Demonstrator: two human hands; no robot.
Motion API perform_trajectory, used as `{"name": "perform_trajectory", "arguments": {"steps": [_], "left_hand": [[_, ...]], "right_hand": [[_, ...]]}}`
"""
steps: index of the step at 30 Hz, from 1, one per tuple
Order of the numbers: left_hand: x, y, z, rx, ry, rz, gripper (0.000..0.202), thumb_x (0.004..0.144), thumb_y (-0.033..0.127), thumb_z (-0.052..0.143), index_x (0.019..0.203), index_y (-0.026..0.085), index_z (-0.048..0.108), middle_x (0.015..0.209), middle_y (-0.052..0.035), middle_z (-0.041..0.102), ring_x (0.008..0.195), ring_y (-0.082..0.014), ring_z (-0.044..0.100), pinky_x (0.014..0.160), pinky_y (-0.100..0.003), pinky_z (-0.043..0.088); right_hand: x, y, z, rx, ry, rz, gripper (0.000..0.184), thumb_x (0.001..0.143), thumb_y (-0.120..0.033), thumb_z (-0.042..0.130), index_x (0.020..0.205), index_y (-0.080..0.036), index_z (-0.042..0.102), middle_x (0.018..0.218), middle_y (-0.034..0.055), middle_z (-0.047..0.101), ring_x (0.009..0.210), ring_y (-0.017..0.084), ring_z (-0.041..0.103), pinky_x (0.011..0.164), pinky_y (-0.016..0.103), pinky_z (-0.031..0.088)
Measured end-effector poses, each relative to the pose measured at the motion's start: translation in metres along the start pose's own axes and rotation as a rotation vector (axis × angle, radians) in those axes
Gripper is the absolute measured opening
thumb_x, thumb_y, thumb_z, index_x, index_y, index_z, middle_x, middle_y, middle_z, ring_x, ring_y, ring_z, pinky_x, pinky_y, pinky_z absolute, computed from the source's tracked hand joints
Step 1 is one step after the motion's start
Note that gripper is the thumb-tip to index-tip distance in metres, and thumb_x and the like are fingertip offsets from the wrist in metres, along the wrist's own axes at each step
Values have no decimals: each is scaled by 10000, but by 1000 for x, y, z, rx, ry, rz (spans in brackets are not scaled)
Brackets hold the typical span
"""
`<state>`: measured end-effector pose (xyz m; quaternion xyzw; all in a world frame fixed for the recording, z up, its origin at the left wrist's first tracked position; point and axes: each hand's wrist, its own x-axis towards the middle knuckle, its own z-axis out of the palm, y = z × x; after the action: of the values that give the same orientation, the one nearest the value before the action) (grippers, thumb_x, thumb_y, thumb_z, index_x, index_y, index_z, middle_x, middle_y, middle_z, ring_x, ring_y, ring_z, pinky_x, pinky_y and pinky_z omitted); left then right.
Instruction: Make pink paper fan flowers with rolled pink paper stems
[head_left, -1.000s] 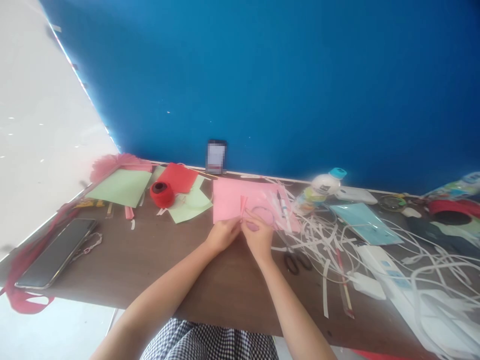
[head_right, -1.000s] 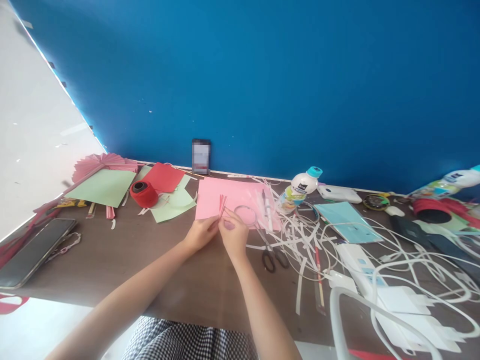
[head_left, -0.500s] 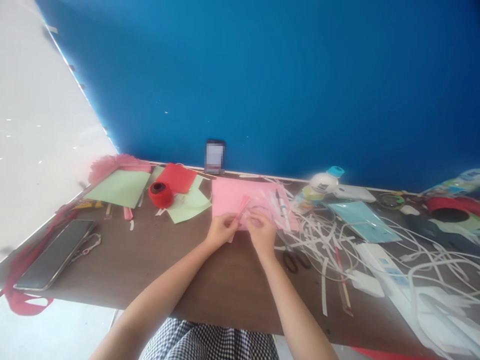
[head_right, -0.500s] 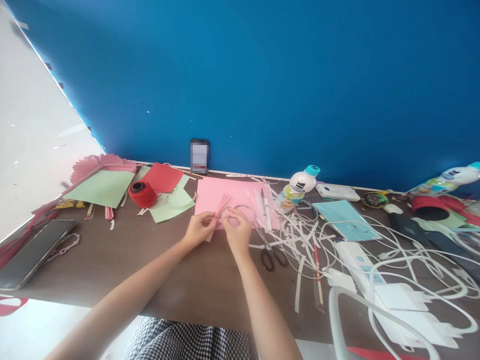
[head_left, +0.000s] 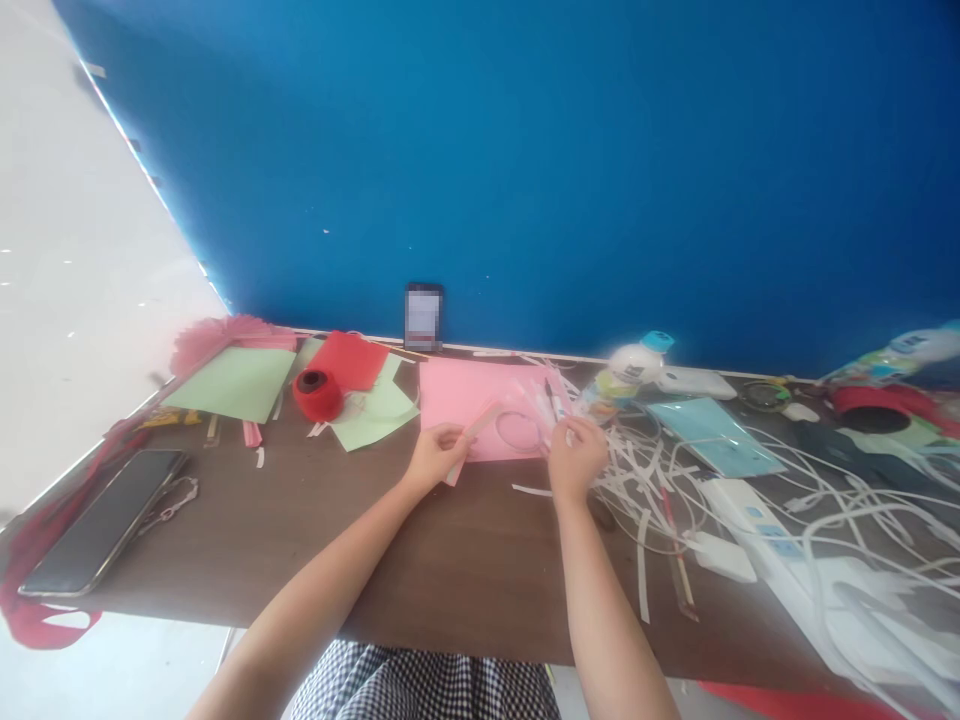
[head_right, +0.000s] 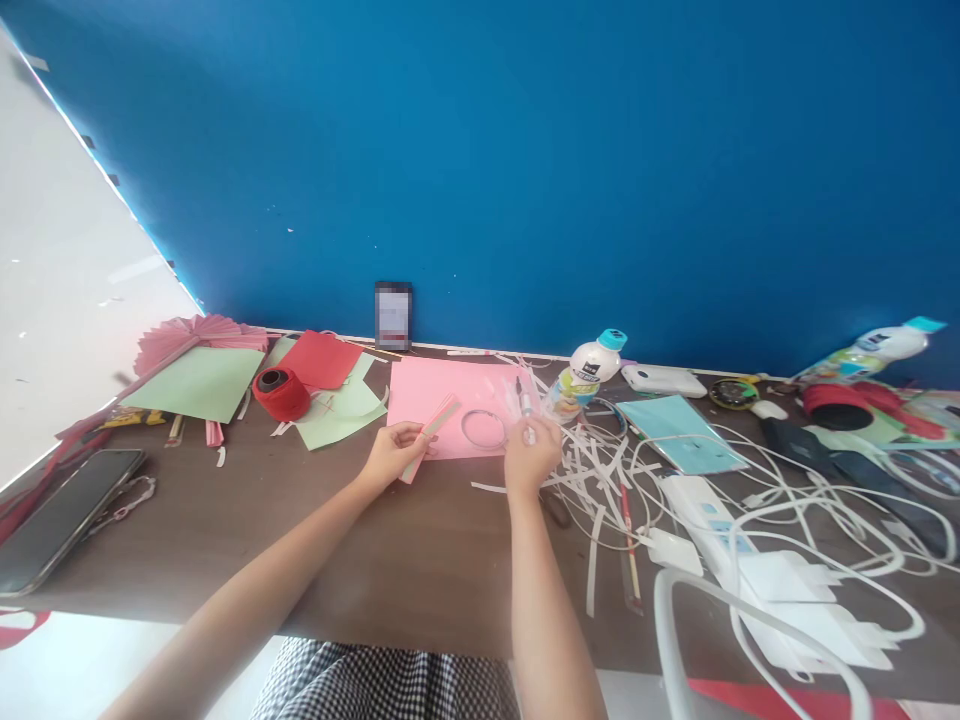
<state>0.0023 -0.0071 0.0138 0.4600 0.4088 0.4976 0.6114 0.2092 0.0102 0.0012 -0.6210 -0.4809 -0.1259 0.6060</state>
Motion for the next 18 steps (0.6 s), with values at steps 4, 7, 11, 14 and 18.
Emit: {"name": "perform_trajectory", "arguments": {"steps": [4,7,11,14,18], "left_hand": [[0,5,-2,-28,-17,-32,353,584,348,696,788,79,592,781,-118,669,570,-156,623,582,-306,535],[-1,8,-2,-24,-37,-35,345,591,347,692,788,79,597,787,-117,668,531,-128,602,567,-288,521],[-2,10,0,8,-63,-63,338,579,332,704,778,79,604,753,-109,664,501,-105,574,529,-261,504],[-1,9,1,15,-64,-70,333,580,330,704,777,80,606,717,-91,654,504,-99,563,519,-249,499],[2,5,-1,29,-70,-3,318,630,366,661,779,88,619,685,-65,643,510,-98,554,546,-252,500]], "right_hand": [[-3,-9,-1,-151,-134,-204,245,706,-153,463,880,-137,634,935,140,565,909,278,526,777,481,418],[-6,-33,-5,-116,-207,-278,252,739,-183,476,953,-162,606,981,126,556,964,267,508,825,464,404],[-11,-58,-9,37,-251,-311,282,775,-207,462,1036,-200,570,998,101,559,960,227,523,843,411,422],[-14,-62,-10,86,-318,-352,287,773,-210,483,1045,-226,574,1028,88,550,957,210,527,852,393,427],[-17,-59,-7,110,-333,-397,229,760,-188,517,962,-231,614,966,72,575,904,198,545,831,382,442]]}}
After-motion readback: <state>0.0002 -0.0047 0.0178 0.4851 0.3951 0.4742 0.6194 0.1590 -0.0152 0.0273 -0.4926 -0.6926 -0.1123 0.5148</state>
